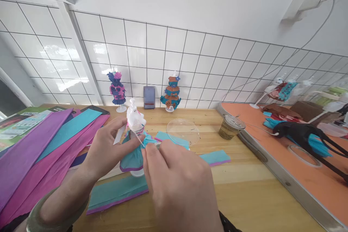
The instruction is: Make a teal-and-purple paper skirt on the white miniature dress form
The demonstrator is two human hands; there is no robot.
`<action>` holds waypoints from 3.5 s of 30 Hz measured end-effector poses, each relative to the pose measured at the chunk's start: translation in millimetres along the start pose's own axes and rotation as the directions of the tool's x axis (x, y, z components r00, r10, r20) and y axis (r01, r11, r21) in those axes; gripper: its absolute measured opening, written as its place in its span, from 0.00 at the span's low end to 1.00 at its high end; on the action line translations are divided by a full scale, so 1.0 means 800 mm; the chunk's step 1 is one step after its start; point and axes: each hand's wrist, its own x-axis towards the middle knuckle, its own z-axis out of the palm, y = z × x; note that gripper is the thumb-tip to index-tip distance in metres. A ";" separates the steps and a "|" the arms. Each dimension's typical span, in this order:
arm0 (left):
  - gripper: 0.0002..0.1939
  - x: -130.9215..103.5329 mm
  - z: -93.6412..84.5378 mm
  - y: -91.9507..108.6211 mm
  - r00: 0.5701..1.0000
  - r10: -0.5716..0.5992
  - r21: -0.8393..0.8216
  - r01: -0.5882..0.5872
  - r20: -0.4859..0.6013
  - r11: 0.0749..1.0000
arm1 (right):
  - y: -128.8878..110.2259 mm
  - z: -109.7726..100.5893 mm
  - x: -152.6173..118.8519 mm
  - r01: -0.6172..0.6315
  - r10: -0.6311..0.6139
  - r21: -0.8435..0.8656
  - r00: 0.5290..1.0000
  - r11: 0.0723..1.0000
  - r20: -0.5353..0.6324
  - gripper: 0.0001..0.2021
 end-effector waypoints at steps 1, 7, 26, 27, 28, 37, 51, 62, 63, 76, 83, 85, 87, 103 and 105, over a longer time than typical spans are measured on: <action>0.11 0.000 -0.002 0.000 1.000 0.005 0.007 -0.005 -0.013 1.000 | 0.001 0.000 0.001 0.003 -0.003 0.014 1.000 1.000 -0.014 0.13; 0.12 0.005 -0.012 -0.004 0.999 -0.011 -0.062 0.014 0.053 0.998 | 0.017 0.008 0.008 -0.103 0.096 0.107 0.993 0.989 0.065 0.13; 0.07 0.012 -0.029 -0.011 0.897 0.023 -0.323 0.135 0.441 0.937 | 0.038 0.027 0.018 -0.285 0.201 0.274 0.933 0.919 0.299 0.13; 0.06 0.012 -0.030 -0.008 0.891 0.030 -0.317 0.130 0.453 0.939 | 0.039 0.027 0.018 -0.292 0.204 0.280 0.930 0.914 0.306 0.14; 0.06 0.013 -0.032 -0.006 0.885 0.038 -0.308 0.121 0.464 0.944 | 0.039 0.027 0.018 -0.300 0.206 0.285 0.926 0.910 0.317 0.14; 0.07 0.014 -0.032 -0.014 0.790 0.175 -0.310 0.020 0.588 0.951 | 0.048 0.024 0.023 -0.349 0.089 0.475 0.869 0.808 0.486 0.14; 0.17 0.005 -0.029 -0.014 0.796 0.081 -0.194 0.046 0.600 0.980 | 0.056 0.009 0.024 -0.436 0.102 0.400 0.767 0.806 0.633 0.27; 0.43 -0.002 -0.027 -0.019 0.774 0.132 -0.275 0.056 0.619 0.960 | 0.060 0.003 0.026 -0.331 0.027 0.415 0.808 0.848 0.589 0.13; 0.46 -0.002 -0.027 -0.020 0.775 0.138 -0.272 0.045 0.617 0.961 | 0.060 0.002 0.027 -0.333 0.012 0.436 0.806 0.836 0.592 0.11; 0.55 -0.003 -0.022 -0.021 0.764 0.078 -0.235 0.098 0.640 0.967 | 0.060 0.005 0.024 -0.370 -0.029 0.481 0.768 0.795 0.640 0.19; 0.36 0.005 -0.018 -0.025 0.770 0.090 -0.429 0.252 0.632 0.867 | 0.074 0.006 0.017 -0.338 0.045 0.441 0.833 0.832 0.552 0.22; 0.30 0.007 -0.016 -0.025 0.796 0.096 -0.446 0.231 0.597 0.865 | 0.073 0.006 0.018 -0.343 0.051 0.444 0.834 0.828 0.550 0.21; 0.29 0.008 -0.014 -0.025 0.836 0.104 -0.453 0.184 0.539 0.872 | 0.072 0.006 0.020 -0.383 0.069 0.451 0.818 0.806 0.571 0.20; 0.24 -0.024 0.016 -0.008 0.811 0.414 -0.071 -0.424 0.414 0.903 | 0.084 0.052 0.027 -0.541 0.469 0.254 0.833 0.802 0.294 0.23; 0.26 -0.023 0.012 -0.006 0.739 0.419 -0.111 -0.429 0.527 0.897 | 0.087 0.053 0.027 -0.550 0.477 0.251 0.827 0.796 0.298 0.23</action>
